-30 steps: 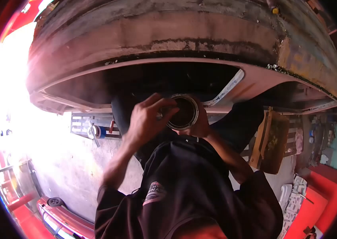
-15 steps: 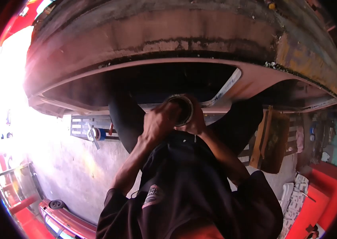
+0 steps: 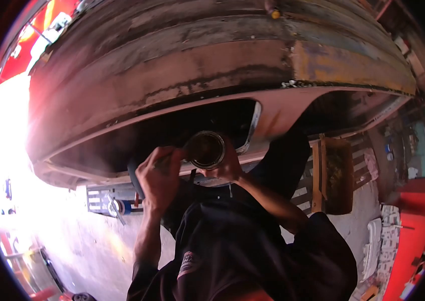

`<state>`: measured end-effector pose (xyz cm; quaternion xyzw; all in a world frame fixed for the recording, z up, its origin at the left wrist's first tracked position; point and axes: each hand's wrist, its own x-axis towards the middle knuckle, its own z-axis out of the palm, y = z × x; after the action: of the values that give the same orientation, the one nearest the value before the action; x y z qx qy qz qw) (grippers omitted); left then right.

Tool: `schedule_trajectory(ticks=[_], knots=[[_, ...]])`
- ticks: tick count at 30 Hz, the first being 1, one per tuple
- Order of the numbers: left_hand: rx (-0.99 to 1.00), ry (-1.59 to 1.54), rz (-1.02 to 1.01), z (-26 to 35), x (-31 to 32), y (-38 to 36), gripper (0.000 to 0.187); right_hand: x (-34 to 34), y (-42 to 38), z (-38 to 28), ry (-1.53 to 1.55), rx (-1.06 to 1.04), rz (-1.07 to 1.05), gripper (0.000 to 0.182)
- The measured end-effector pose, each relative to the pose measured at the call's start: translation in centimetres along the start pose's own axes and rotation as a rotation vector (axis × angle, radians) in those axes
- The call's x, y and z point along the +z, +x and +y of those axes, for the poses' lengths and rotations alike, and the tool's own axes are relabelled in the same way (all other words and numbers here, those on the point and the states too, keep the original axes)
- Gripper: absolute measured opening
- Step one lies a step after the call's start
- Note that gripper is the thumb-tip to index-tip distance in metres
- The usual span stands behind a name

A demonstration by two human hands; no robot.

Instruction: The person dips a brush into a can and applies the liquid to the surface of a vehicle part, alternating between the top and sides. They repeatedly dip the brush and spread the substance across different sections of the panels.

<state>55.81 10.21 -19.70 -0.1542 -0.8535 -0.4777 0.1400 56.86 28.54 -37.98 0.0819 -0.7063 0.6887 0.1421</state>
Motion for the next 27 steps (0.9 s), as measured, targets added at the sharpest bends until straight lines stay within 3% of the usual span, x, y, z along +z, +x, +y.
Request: schedule_trajectory(ticks=[9, 11, 13, 15, 18, 21, 22, 27], knots=[[0.132, -0.116, 0.477, 9.0, -2.0, 6.4, 0.021, -1.7, -1.4, 0.2, -0.098, -0.001, 0.054, 0.103], [0.229, -0.347, 0.515, 10.6, 0.4, 9.2, 0.033, -1.7, -1.8, 0.8, -0.118, -0.010, 0.062, 0.103], [0.252, -0.273, 0.469, 11.8, 2.8, 10.9, 0.030, -1.3, -2.1, 1.2, -0.081, -0.017, 0.067, 0.103], [0.269, -0.517, 0.353, 12.4, 5.7, 11.5, 0.020, -1.0, -2.3, 1.4, -0.025, 0.015, 0.068, 0.101], [0.362, -0.314, 0.304, 10.7, 8.8, 11.8, 0.014, -0.9, -2.4, 1.8, -0.040, 0.017, 0.047, 0.101], [0.498, -0.098, 0.493, 9.0, 7.8, 10.2, 0.013, -1.0, -2.3, 2.1, -0.110, -0.013, 0.037, 0.102], [0.404, -0.119, 0.496, 8.7, 6.9, 9.4, 0.011, -1.0, -2.3, 1.9, -0.131, -0.023, 0.037, 0.102], [0.489, 0.022, 0.612, 6.8, 4.0, 7.8, 0.009, -0.9, -2.2, 1.0, -0.121, -0.024, 0.015, 0.102]])
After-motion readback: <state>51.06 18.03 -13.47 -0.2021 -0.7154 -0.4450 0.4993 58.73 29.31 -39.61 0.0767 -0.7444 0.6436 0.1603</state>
